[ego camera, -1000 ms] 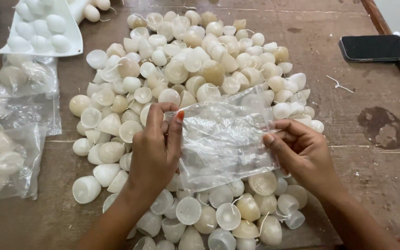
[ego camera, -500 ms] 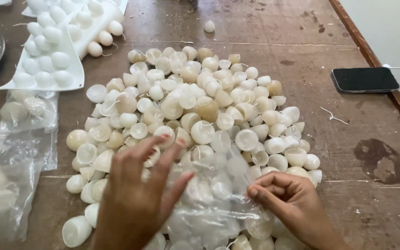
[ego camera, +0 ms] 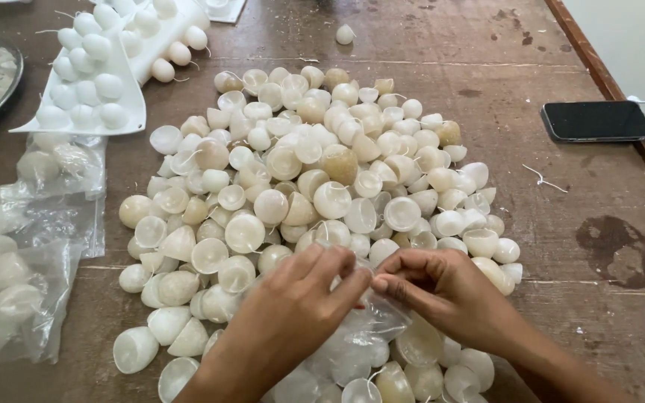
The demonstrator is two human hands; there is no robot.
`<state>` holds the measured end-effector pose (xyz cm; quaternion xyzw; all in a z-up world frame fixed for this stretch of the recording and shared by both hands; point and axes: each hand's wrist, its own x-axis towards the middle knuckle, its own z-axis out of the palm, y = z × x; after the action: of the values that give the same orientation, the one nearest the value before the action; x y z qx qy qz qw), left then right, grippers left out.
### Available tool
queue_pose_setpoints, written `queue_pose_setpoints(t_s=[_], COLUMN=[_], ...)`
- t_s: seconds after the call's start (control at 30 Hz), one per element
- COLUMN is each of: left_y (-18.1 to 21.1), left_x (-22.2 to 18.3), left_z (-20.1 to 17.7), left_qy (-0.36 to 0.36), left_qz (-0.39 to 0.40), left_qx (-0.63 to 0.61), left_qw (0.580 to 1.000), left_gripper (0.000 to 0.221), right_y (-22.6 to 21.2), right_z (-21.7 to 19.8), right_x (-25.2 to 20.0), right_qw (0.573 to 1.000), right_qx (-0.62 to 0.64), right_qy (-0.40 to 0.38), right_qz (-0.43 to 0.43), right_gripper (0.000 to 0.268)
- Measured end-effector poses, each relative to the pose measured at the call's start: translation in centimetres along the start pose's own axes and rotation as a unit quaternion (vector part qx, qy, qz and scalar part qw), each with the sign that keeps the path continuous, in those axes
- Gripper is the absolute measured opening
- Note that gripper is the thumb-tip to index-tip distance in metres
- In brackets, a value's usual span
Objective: The recorder is placing small white wax candle shells into clear plastic bags on a production table.
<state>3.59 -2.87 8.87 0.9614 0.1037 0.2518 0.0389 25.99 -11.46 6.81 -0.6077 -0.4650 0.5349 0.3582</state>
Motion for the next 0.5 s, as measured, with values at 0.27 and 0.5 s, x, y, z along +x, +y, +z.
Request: queue_pose_setpoints(t_s=[0.27, 0.5], left_y=[-0.5, -2.1], left_x=[-0.4, -2.5], left_z=[0.1, 1.3], left_qy=[0.015, 0.026], left_qz=[0.007, 0.011], left_qx=[-0.040, -0.132], left_qw=[0.999, 0.991], left_gripper=[0.023, 0.024], right_y=[-0.3, 0.3], right_z=[0.6, -1.3], right_x=[-0.9, -0.9], right_qw=[0.978, 0.945], right_qx=[-0.149, -0.241], right_qy=[0.109, 0.084], right_qz=[-0.097, -0.203], right_gripper=[0.017, 0.015])
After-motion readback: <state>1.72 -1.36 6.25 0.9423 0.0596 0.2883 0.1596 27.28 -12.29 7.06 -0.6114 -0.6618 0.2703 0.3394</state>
